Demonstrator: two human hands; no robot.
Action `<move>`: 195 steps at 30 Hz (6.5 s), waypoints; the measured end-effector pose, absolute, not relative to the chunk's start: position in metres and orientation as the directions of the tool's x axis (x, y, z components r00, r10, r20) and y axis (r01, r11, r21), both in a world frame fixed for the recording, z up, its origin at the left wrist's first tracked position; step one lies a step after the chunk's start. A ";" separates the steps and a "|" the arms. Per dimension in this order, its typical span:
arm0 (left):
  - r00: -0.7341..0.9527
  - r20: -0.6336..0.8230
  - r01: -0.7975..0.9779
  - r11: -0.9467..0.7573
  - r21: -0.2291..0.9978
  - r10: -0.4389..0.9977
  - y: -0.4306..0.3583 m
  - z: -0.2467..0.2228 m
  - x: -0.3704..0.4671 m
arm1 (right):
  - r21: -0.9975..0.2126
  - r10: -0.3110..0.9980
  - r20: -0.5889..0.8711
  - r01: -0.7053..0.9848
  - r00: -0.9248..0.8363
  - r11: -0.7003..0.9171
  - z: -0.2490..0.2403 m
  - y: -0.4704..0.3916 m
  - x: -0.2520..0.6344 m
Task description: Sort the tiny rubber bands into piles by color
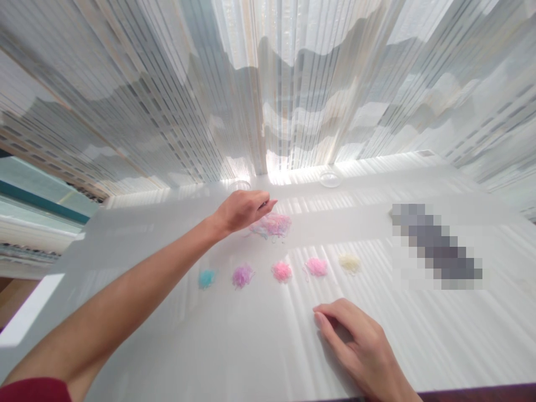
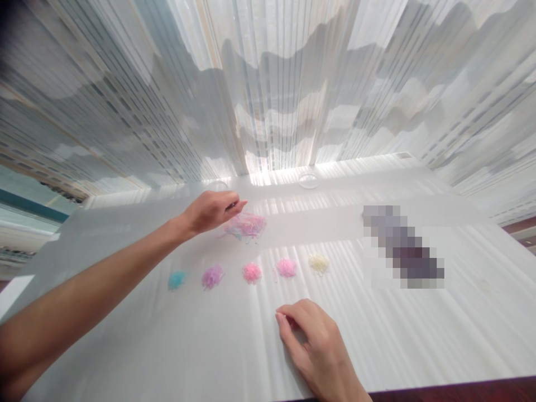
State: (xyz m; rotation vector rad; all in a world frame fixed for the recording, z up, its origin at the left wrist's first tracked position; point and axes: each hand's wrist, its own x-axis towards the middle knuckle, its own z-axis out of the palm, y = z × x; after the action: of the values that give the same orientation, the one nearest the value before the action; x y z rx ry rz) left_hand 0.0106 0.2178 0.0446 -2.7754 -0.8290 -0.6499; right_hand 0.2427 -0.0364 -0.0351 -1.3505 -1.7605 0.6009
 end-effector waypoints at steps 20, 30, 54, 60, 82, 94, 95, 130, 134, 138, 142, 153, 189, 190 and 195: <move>0.488 0.488 0.755 -0.631 0.179 0.723 0.000 -0.012 0.030 | -0.746 0.955 0.294 0.615 -0.041 0.256 -0.025 -0.035 0.238; 0.442 0.434 0.824 -0.547 0.149 0.785 -0.008 -0.011 0.027 | -0.724 0.952 0.299 0.634 -0.069 0.273 -0.024 -0.033 0.240; 0.265 0.325 0.574 -0.419 0.703 0.908 -0.032 -0.012 -0.031 | -0.659 0.917 0.386 0.664 -0.104 0.353 -0.023 -0.035 0.233; 0.101 0.168 0.463 -0.196 0.865 0.981 -0.039 -0.016 -0.031 | -0.569 0.843 0.392 0.623 -0.368 0.537 -0.021 -0.029 0.207; 0.059 0.047 0.242 -0.060 0.968 0.997 -0.019 -0.017 -0.024 | -0.626 0.815 0.441 0.521 -0.377 0.580 -0.024 -0.020 0.182; 0.047 0.006 0.158 -0.013 0.987 0.999 -0.015 -0.004 -0.042 | -0.691 0.848 0.442 0.492 -0.292 0.529 -0.025 -0.021 0.185; 0.070 -0.002 0.176 -0.011 0.984 0.998 -0.016 -0.003 -0.046 | -0.697 0.851 0.440 0.489 -0.287 0.525 -0.025 -0.021 0.185; 0.398 0.186 0.680 -0.425 0.598 0.898 -0.044 -0.008 -0.089 | -0.667 0.833 0.434 0.499 -0.345 0.554 -0.023 -0.019 0.184; 0.416 0.227 0.630 -0.459 0.627 0.881 -0.036 -0.010 -0.070 | -0.621 0.805 0.453 0.513 -0.382 0.593 -0.022 -0.018 0.184; 0.424 0.292 0.580 -0.505 0.639 0.857 -0.029 -0.011 -0.054 | -0.627 0.814 0.433 0.520 -0.388 0.581 -0.022 -0.018 0.183; 0.431 0.324 0.550 -0.529 0.646 0.843 -0.023 -0.010 -0.041 | -0.650 0.828 0.408 0.515 -0.384 0.559 -0.023 -0.019 0.183; 0.327 0.405 0.601 -0.519 0.608 0.854 -0.019 -0.008 -0.042 | -0.698 0.851 0.419 0.487 -0.317 0.525 -0.020 -0.020 0.184; 0.449 0.467 0.599 -0.645 0.475 0.761 -0.021 -0.026 -0.033 | -0.704 0.861 0.382 0.498 -0.336 0.506 -0.025 -0.032 0.193; 0.455 0.473 0.598 -0.652 0.466 0.755 -0.021 -0.027 -0.033 | -0.702 0.863 0.388 0.504 -0.323 0.504 -0.027 -0.033 0.195; 0.443 0.503 0.582 -0.665 0.468 0.742 -0.022 -0.026 -0.034 | -0.669 0.857 0.414 0.536 -0.306 0.515 -0.032 -0.034 0.201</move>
State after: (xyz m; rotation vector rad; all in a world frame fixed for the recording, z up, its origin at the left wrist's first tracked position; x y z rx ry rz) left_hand -0.0341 -0.0215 -0.0259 -2.8544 -1.3341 -1.1935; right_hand 0.2006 -0.0338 -0.0317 -1.1367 -1.9898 0.5314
